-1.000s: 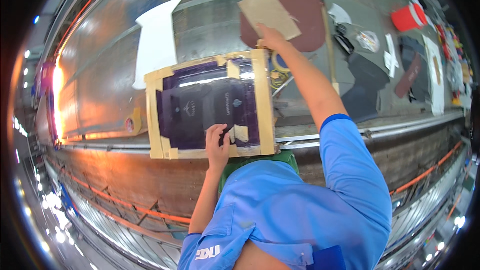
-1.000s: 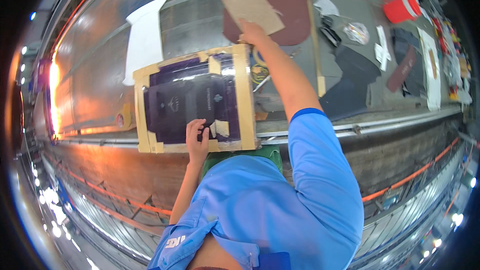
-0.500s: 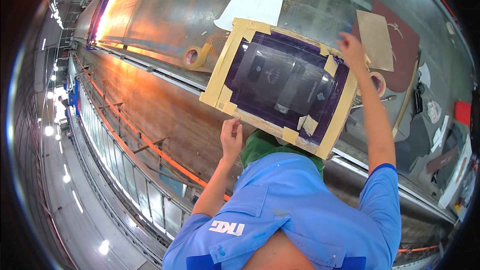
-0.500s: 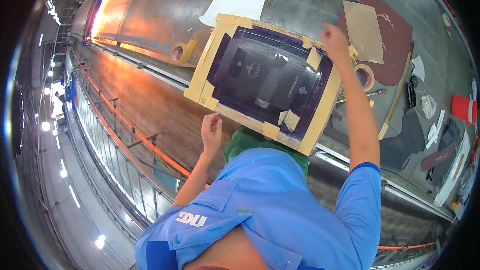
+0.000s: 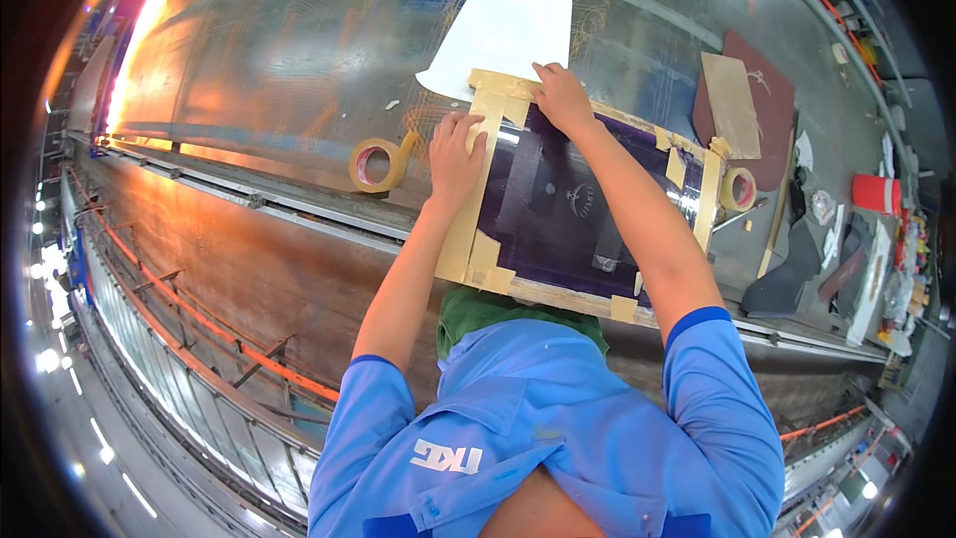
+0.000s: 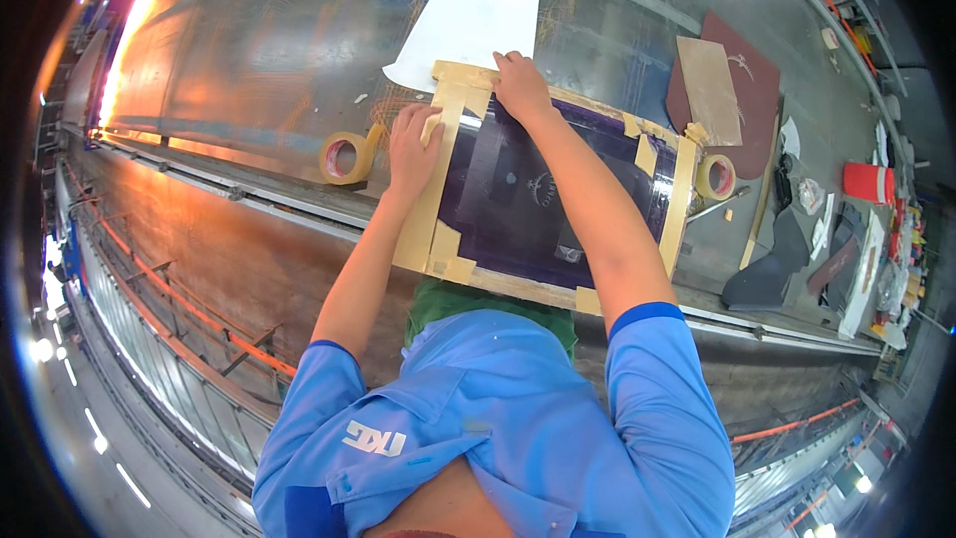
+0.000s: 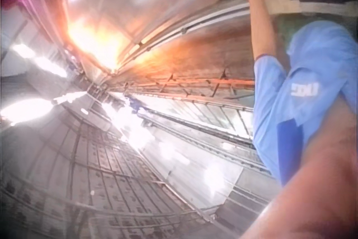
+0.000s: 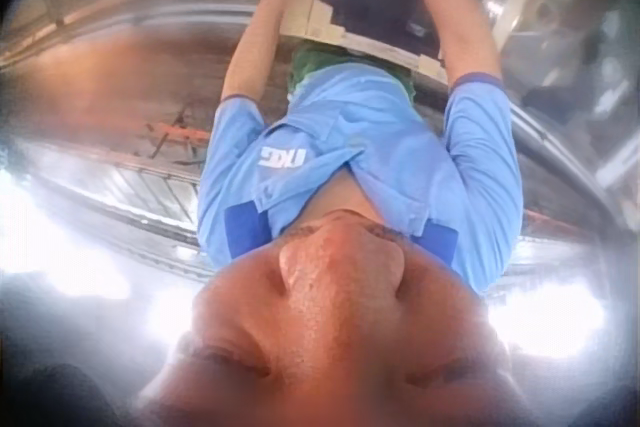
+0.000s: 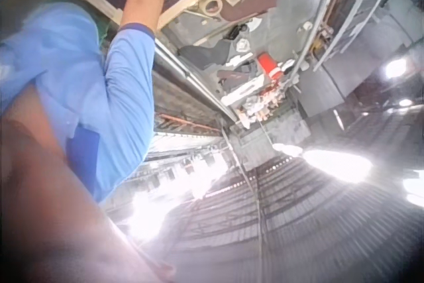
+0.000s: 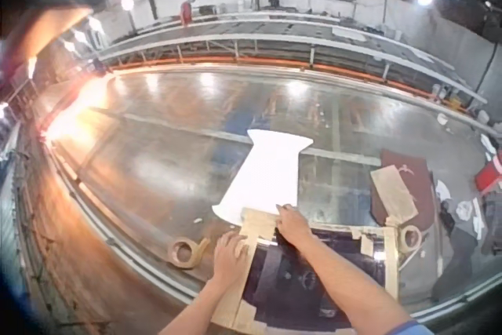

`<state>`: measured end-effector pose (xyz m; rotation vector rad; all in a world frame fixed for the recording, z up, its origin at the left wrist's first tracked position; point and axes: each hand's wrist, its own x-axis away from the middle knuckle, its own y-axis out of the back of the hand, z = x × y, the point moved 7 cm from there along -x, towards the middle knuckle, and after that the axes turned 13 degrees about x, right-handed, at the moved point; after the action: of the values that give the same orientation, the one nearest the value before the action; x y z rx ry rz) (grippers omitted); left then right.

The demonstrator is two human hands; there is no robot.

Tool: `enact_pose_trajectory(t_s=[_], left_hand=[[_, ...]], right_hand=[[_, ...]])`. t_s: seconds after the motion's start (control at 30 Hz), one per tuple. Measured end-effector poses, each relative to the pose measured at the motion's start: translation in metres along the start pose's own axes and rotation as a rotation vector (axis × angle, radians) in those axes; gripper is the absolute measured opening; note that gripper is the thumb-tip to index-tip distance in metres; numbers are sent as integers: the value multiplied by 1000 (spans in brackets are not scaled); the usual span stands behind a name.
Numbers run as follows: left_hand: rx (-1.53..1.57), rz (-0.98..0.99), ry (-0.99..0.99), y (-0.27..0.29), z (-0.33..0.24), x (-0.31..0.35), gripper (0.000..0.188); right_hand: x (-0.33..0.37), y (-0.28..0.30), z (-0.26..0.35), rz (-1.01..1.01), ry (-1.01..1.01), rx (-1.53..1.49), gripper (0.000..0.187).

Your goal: The person assembles a rectangular frame around a dark panel on a metal table. They apply masking tape to secure the frame, then use a screwdriver to tighten screws along the frame edges.

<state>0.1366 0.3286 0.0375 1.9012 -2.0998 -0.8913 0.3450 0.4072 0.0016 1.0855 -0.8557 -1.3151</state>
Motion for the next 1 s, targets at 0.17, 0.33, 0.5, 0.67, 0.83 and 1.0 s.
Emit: enact_pose_trajectory(t_s=[0.17, 0.33, 0.5, 0.67, 0.83, 1.0], left_hand=[[-60, 60, 70, -24, 42, -44, 35], [-152, 212, 69, -59, 61, -72, 44], [-178, 310, 116, -73, 72, -78, 44], [-228, 286, 97, -78, 77, -73, 45], [-225, 273, 93, -83, 81, -75, 44], [-207, 235, 78, -80, 78, -75, 42]], right_hand=[[-14, -20, 24, 188, 101, 152, 34], [-25, -24, 13, 164, 49, 183, 25], [-28, -25, 6, 212, -60, 130, 18], [-35, -28, 5, 279, -86, 160, 16], [-40, -27, -5, 198, -74, 87, 17], [-47, -30, -6, 296, 76, 141, 19]])
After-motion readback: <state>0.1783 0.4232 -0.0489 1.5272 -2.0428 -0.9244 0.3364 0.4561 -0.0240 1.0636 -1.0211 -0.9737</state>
